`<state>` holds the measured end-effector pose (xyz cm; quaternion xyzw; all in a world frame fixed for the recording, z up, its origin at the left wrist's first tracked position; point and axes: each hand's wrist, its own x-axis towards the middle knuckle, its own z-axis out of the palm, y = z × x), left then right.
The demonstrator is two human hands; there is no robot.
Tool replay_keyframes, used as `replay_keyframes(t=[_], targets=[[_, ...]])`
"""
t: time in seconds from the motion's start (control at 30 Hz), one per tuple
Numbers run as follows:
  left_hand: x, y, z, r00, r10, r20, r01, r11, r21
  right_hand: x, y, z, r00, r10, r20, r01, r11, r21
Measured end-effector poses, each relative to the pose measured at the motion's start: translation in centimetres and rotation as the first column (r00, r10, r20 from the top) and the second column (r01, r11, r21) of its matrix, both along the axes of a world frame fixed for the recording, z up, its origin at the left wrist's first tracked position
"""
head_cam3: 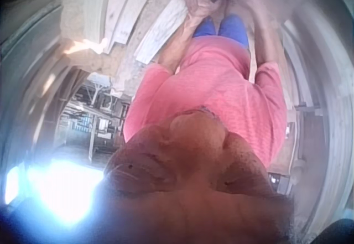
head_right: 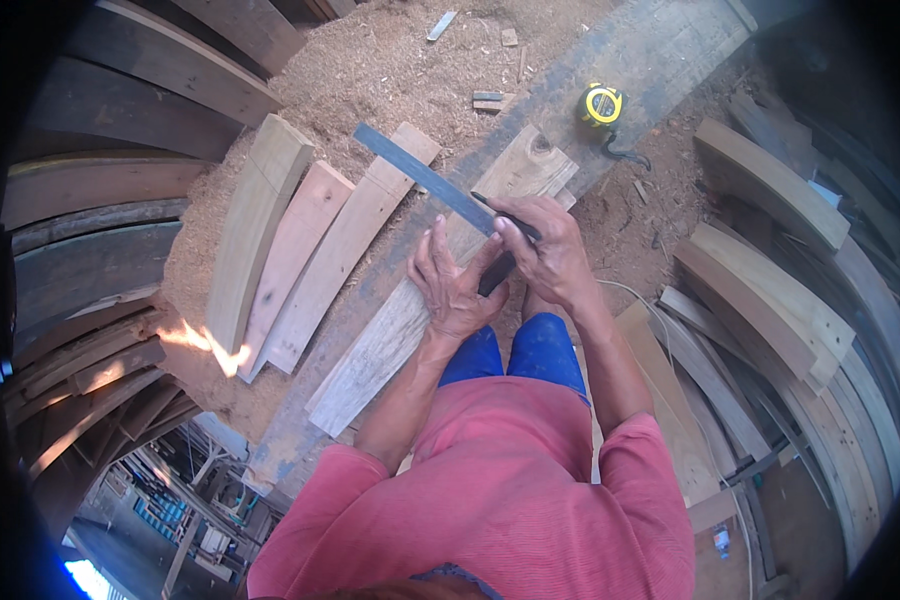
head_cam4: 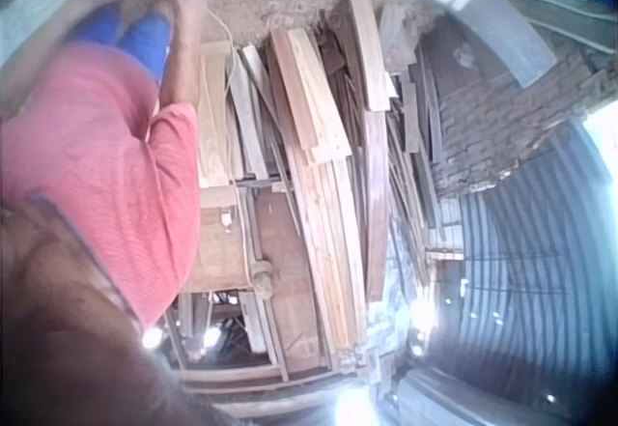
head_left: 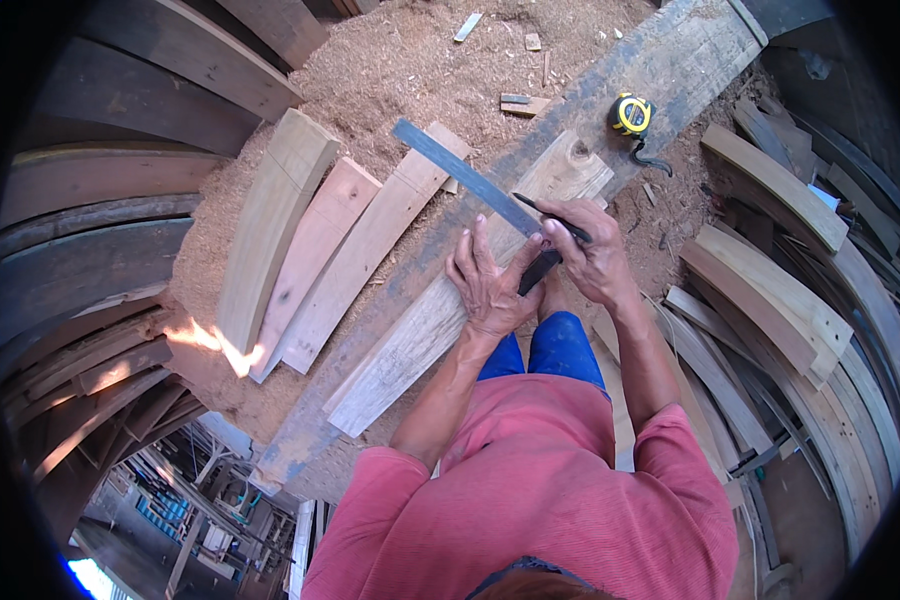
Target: The person measures and marks several wooden planks on a workbench using a tape measure, a try square, and a pencil. They repeatedly position the square, draw lines, and reposition the planks to mark multiple pieces.
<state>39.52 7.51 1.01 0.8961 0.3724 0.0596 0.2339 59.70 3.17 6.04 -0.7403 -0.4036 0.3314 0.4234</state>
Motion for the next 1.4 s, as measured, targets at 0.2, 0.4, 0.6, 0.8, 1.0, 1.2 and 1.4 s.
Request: replay_keyframes(t=[0.2, 0.4, 0.6, 0.8, 1.0, 1.2, 1.4], targets=[[0.1, -0.2, -0.1, 1.000, 0.016, 0.005, -0.016, 1.000, 0.021, 0.9, -0.3, 0.9, 0.993, 0.111, 0.032, -0.110, 0.993, -0.034], [0.2, -0.1, 0.1, 0.999, 0.007, 0.040, -0.009, 0.999, 0.040, 2.7, -4.9, 3.5, 0.929, 0.331, 0.165, -0.246, 0.887, -0.390], [0.1, -0.2, -0.2, 0.999, -0.012, 0.040, 0.009, 0.998, 0.054, -1.6, -6.9, -1.8, 0.967, 0.172, 0.186, -0.073, 0.892, -0.447], [-0.6, 0.1, -0.3, 0.998, -0.057, -0.004, 0.057, 0.998, 0.041, -7.7, -6.2, -8.1, 0.882, -0.380, -0.278, 0.300, 0.909, -0.289], [-6.9, -0.3, 0.5, 0.978, 0.086, -0.191, -0.106, 0.990, -0.093, -2.5, -9.8, -5.6, 0.844, -0.515, -0.153, 0.481, 0.851, -0.214], [-13.2, -0.5, 0.3, 0.928, -0.004, -0.372, -0.044, 0.992, -0.121, 4.6, -14.1, -0.7, 0.822, -0.566, -0.062, 0.566, 0.824, -0.022], [-13.0, 1.4, -0.9, 0.884, -0.081, -0.461, -0.022, 0.977, -0.214, 2.2, -12.7, 1.6, 0.837, -0.545, -0.040, 0.530, 0.790, 0.308]])
